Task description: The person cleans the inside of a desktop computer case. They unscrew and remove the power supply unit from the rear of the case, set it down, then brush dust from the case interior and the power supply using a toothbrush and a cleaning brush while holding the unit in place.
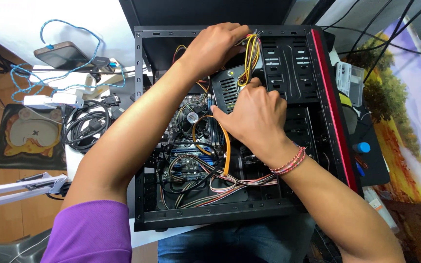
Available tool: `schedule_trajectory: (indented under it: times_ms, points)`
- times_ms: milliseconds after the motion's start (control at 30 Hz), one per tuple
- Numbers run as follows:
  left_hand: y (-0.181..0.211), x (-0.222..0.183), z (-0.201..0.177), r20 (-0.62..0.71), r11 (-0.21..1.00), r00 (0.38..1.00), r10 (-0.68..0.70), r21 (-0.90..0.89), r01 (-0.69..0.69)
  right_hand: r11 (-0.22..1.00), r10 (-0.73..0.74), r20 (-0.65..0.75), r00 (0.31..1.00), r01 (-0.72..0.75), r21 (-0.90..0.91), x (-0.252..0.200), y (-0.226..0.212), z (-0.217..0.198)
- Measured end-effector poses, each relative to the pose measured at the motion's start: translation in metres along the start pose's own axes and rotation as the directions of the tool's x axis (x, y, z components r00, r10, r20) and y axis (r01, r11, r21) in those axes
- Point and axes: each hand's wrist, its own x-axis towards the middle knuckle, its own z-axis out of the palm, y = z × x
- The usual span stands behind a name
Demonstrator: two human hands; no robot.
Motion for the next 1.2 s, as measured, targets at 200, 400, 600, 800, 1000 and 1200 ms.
schedule_trajectory:
  times_ms: [200, 400, 600, 800, 1000, 1200]
  points:
    - [-0.002, 0.002, 0.005, -0.006, 0.998, 0.998, 0.055, -0.012, -0.055, 1.0, 0.015, 0.008, 1.0, -0.015, 0.014, -0.001, -0.005, -0.004]
    - [-0.009, 0.003, 0.014, -0.009, 0.991, 0.992, 0.128, 0.041, -0.128, 0.999, 0.036, 0.072, 0.997, -0.037, 0.013, -0.003, -0.011, -0.009]
    - [-0.009, 0.004, 0.015, -0.007, 0.98, 0.986, 0.167, 0.108, -0.165, 1.0, 0.011, 0.026, 1.0, -0.01, -0.012, -0.003, -0.005, -0.005]
    - [-0.006, 0.002, 0.014, -0.016, 0.957, 0.984, 0.178, 0.236, -0.169, 0.999, 0.029, 0.044, 0.999, -0.028, -0.033, -0.003, 0.001, -0.007]
    - [0.001, 0.002, 0.006, -0.042, 0.95, 0.988, 0.147, 0.283, -0.13, 0.999, 0.046, 0.04, 0.998, -0.045, -0.007, -0.002, 0.004, -0.004]
    - [0.0, 0.0, 0.007, -0.037, 0.963, 0.994, 0.105, 0.254, -0.092, 1.0, 0.015, 0.019, 1.0, -0.015, 0.008, -0.002, 0.011, -0.003]
